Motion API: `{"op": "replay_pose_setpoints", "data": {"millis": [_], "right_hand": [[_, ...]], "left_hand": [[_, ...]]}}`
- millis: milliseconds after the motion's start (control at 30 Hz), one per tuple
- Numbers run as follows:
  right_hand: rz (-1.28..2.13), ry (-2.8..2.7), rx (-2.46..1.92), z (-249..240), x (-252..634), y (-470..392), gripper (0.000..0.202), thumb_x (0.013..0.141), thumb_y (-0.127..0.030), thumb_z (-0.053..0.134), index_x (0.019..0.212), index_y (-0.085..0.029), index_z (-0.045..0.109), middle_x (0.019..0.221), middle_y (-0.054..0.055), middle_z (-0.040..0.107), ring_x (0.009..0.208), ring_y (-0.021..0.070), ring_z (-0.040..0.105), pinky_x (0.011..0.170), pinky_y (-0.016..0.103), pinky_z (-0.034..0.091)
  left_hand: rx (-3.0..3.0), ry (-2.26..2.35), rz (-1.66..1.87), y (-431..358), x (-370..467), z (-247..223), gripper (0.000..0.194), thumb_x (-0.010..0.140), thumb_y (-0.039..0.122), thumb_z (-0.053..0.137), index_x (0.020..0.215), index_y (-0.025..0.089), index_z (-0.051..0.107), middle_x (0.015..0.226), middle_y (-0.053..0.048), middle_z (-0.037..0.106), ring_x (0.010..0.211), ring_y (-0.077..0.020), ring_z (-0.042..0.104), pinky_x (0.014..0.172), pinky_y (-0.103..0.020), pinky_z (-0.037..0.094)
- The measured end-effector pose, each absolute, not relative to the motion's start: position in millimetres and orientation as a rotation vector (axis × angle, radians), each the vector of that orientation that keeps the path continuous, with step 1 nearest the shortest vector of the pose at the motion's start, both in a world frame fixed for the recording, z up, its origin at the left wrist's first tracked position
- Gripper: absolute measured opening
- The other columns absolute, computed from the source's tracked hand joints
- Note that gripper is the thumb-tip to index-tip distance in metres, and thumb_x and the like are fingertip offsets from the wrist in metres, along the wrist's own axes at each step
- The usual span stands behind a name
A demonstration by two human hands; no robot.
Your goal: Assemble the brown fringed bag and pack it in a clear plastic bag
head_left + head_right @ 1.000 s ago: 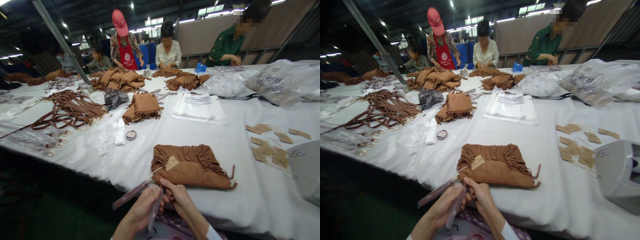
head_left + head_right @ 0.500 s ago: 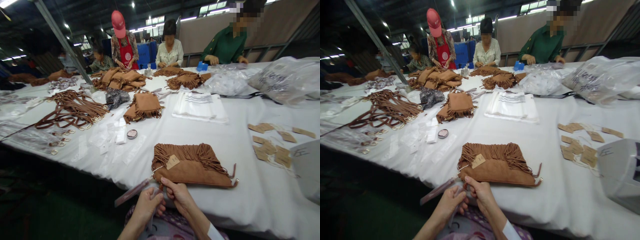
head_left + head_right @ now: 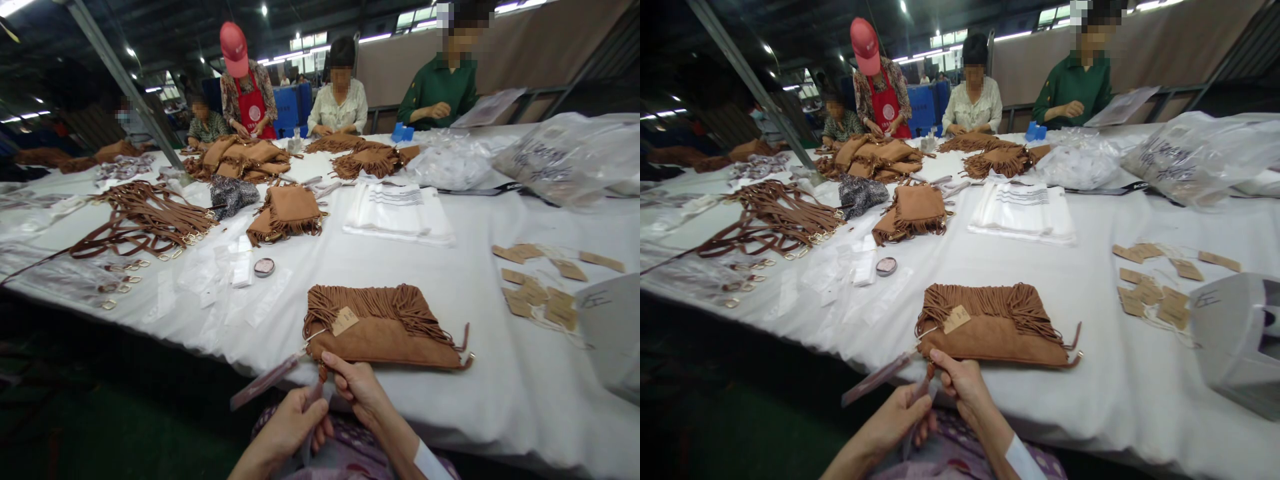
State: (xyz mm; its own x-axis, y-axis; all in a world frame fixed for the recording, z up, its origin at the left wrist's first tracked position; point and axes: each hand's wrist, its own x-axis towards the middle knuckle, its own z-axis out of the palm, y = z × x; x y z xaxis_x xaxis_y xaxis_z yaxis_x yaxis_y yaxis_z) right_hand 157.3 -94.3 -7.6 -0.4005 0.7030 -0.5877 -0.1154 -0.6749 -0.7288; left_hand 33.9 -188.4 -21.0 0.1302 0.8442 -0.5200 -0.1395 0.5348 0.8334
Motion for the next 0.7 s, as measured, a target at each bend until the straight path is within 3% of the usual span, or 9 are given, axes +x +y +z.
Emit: {"op": "replay_pose_setpoints", "data": {"millis": [67, 167, 333, 433, 567, 700], "right_hand": [[2.116, -0.851, -1.279, -5.8, 157.4, -94.4, 0.041, 0.058, -0.049, 0.078, 0.061, -0.011, 0.062, 0.039, -0.007, 0.041, 0.034, 0.0002, 0.017, 0.036, 0.022, 0.004], [2.101, -0.868, -1.266, -7.1, 157.7, -95.2, 0.041, 0.060, -0.049, 0.077, 0.065, -0.011, 0.064, 0.043, -0.005, 0.047, 0.034, 0.0002, 0.019, 0.036, 0.022, 0.004], [2.042, -0.877, -1.331, -19.0, 158.1, -96.4, 0.042, 0.059, -0.050, 0.077, 0.056, -0.012, 0.060, 0.036, -0.008, 0.036, 0.033, 0.0013, 0.020, 0.036, 0.023, 0.006], [2.013, -0.885, -1.364, -24.0, 157.8, -96.4, 0.042, 0.058, -0.050, 0.077, 0.050, -0.014, 0.056, 0.033, -0.009, 0.032, 0.033, 0.0022, 0.020, 0.037, 0.024, 0.006], [2.016, -0.888, -1.373, -23.3, 158.5, -96.8, 0.051, 0.057, -0.050, 0.076, 0.038, -0.020, 0.040, 0.031, -0.010, 0.027, 0.033, 0.0024, 0.019, 0.038, 0.026, 0.005], [2.043, -0.900, -1.316, -19.0, 160.3, -97.7, 0.050, 0.059, -0.049, 0.074, 0.040, -0.021, 0.038, 0.032, -0.010, 0.026, 0.035, 0.0025, 0.016, 0.040, 0.026, 0.005]], "left_hand": [[0.788, 1.290, 0.770, -185.7, 36.0, -22.9, 0.051, 0.080, 0.062, 0.053, 0.097, 0.014, 0.057, 0.053, 0.001, 0.059, 0.036, -0.0080, 0.044, 0.037, -0.018, 0.029], [0.872, 1.381, 0.787, -181.7, 37.5, -23.5, 0.040, 0.081, 0.054, 0.053, 0.088, 0.015, 0.056, 0.047, 0.004, 0.054, 0.032, -0.0062, 0.039, 0.035, -0.017, 0.023], [0.875, 1.450, 0.858, -178.6, 39.0, -28.4, 0.033, 0.081, 0.048, 0.053, 0.081, 0.015, 0.054, 0.046, 0.005, 0.052, 0.033, -0.0049, 0.038, 0.036, -0.017, 0.025], [0.856, 1.446, 0.906, -177.2, 41.2, -32.5, 0.036, 0.081, 0.052, 0.053, 0.080, 0.016, 0.052, 0.045, 0.005, 0.052, 0.033, -0.0054, 0.038, 0.036, -0.017, 0.027], [0.807, 1.445, 0.936, -172.7, 44.5, -32.3, 0.041, 0.078, 0.058, 0.054, 0.075, 0.017, 0.050, 0.047, 0.003, 0.055, 0.033, -0.0067, 0.041, 0.035, -0.017, 0.028], [0.791, 1.426, 0.954, -164.1, 46.1, -24.8, 0.047, 0.074, 0.062, 0.058, 0.075, 0.015, 0.054, 0.049, 0.003, 0.055, 0.034, -0.0068, 0.042, 0.036, -0.018, 0.031]]}}
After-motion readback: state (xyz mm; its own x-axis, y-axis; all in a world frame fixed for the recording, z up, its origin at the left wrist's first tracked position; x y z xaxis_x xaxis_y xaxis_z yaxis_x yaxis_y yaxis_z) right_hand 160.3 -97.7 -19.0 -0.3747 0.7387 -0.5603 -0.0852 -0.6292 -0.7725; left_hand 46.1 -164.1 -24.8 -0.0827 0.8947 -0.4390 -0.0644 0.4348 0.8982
